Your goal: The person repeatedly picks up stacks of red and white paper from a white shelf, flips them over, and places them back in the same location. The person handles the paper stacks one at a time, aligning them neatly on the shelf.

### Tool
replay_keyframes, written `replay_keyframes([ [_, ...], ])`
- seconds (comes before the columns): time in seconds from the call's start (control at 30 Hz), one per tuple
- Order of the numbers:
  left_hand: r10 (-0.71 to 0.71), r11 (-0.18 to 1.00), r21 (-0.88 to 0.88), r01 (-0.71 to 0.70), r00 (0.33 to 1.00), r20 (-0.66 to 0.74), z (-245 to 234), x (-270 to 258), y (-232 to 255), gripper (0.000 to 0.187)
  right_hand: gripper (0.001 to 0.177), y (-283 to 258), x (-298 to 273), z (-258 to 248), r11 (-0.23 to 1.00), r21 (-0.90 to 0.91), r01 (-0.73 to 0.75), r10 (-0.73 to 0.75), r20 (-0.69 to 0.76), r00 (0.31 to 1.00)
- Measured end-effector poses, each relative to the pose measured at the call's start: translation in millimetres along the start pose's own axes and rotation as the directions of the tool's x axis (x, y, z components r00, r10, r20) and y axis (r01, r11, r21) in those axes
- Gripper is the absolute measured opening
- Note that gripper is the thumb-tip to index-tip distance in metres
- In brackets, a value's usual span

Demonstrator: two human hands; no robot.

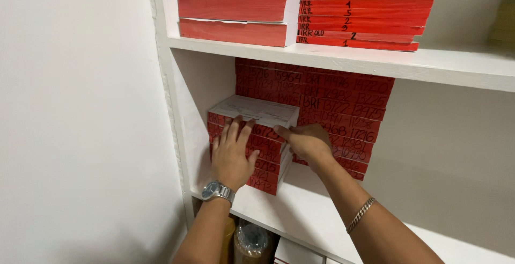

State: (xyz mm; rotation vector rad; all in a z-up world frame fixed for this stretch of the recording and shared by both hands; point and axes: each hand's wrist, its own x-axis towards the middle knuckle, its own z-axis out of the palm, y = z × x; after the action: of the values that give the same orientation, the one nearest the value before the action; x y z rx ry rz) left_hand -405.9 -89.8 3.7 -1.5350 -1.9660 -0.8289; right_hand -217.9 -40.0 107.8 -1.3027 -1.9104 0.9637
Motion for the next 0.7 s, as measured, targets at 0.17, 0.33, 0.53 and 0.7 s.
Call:
replay_keyframes([
  [0.17, 0.004, 1.0, -0.008, -0.004, 0.999, -0.046, 4, 3, -9, 0.075, 0.073, -8, -10, -1, 1.0, -0.001, 0.025, -0.025, 0.034, 0.999],
  [0.33, 0.017, 0.999, 0.029, -0.015, 0.999, -0.051, -6, 0, -8, 0.073, 0.064, -10, -16, -1, 0.996, -0.058, 0.067, -0.064, 0.065, 0.996],
  [0.53, -0.021, 0.993, 0.114, 0.019, 1.0, 0.014, 2, 2, -13, 0.073, 0.067, 15, -12, -16, 0.994, 0.056, 0.09, -0.1, 0.223, 0.97],
  [0.7, -0.093, 0.986, 0.139, 0.088, 0.995, 0.027, 1, 1, -6, 0.074, 0.069, 34, -64, -81, 0.908, -0.38, 0.178, -0.117, 0.178, 0.977],
])
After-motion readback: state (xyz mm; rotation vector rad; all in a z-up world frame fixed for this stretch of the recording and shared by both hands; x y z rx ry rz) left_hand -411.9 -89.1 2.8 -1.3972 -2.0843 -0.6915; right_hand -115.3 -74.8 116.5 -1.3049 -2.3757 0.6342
